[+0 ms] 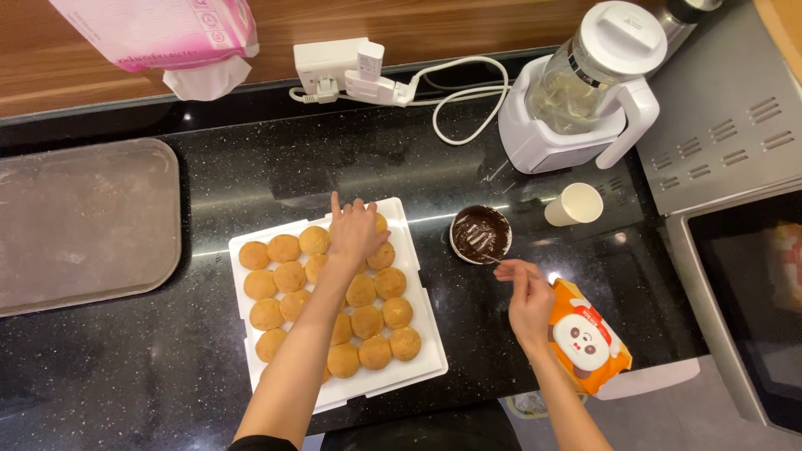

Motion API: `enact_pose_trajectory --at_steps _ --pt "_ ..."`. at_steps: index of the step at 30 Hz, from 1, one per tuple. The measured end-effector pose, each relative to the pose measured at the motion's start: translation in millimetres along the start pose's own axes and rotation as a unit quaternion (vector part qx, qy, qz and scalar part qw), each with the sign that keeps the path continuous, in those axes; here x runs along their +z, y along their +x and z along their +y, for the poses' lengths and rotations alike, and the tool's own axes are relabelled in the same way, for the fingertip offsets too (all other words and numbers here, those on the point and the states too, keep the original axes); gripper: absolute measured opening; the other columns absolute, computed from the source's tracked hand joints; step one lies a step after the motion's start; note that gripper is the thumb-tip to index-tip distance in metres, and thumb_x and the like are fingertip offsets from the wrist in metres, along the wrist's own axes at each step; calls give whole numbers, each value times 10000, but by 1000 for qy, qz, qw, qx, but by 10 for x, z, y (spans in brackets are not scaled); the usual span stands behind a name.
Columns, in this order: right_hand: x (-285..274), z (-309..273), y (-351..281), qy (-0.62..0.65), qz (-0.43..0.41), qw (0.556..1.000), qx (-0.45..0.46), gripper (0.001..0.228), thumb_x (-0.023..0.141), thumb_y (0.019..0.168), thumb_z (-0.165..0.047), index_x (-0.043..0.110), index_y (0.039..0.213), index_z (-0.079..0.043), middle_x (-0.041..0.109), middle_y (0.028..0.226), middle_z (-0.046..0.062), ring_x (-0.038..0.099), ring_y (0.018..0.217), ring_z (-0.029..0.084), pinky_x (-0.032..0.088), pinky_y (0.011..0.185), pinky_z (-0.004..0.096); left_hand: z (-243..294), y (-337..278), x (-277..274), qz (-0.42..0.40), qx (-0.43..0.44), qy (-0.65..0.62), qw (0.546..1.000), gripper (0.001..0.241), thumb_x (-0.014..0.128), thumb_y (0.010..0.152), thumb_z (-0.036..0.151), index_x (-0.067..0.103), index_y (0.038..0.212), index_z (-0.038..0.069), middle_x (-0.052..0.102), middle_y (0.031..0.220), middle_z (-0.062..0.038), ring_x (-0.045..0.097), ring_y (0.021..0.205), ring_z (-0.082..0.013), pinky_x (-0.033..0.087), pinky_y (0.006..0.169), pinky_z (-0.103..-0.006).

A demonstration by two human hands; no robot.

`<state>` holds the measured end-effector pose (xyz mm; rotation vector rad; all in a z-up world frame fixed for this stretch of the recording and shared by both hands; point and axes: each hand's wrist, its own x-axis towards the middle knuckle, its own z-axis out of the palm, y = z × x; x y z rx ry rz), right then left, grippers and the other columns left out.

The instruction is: Dipping small pastries into chocolate and arranging them on a board in heart and grid patterns

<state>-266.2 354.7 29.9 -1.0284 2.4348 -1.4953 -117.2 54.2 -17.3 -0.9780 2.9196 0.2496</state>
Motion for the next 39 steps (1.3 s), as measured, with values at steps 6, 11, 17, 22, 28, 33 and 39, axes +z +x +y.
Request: enact_pose_trajectory --at_steps 6,11,17,22,28,33,39 --pt "22 549 38 255 140 938 189 446 329 1187 -252 625 1138 78 699 962 276 736 900 341 626 850 412 -80 33 58 10 -38 -97 995 580 884 721 445 667 1104 67 673 1021 -159 733 969 -368 106 1227 -628" --pt "-61 962 37 422 162 782 429 403 365 1136 -247 539 1288 83 620 1205 210 662 1169 287 567 1078 357 -144 -127 -530 78 -207 -479 849 515 893 764 429 726 1177 170 748 1092 -143 734 1021 -338 554 982 -469" --pt "120 1733 89 573 189 549 578 181 451 1077 -90 596 1149 -9 661 1025 64 724 947 170 686 838 238 -335 -352 -1059 117 -246 -861 430 566 611 975 494 557 1212 -17 690 1089 -279 749 882 -370 626 906 -514" --pt "137 1226 269 612 231 517 552 150 507 1035 -67 645 1012 -13 717 882 57 715 804 170 633 693 227 -665 -651 -1092 159 -238 -823 490 533 538 1015 507 567 1207 11 709 1067 -250 755 837 -319 645 880 -507" --pt "678 17 357 544 200 732 358 258 497 1103 -273 651 1019 -84 670 877 32 670 826 129 562 720 183 -931 -932 -1185 189 -235 -801 517 500 518 1035 447 557 1286 15 692 1105 -232 749 896 -326 631 912 -480" --pt "1388 -645 131 256 60 964 30 404 363 1165 -238 621 1068 58 685 901 238 725 806 318 620 749 372 -949 -1098 -1325 192 -220 -760 581 523 584 1023 363 525 1393 -1 676 1077 -229 750 905 -337 640 886 -451" --pt "1607 -749 -36 -26 -57 978 -201 158 561 1066 -100 707 1005 -99 730 912 -6 719 830 177 601 789 291 -956 -1039 -1095 185 -209 -728 626 560 714 966 342 561 1395 17 651 1131 -253 726 962 -331 620 891 -437"
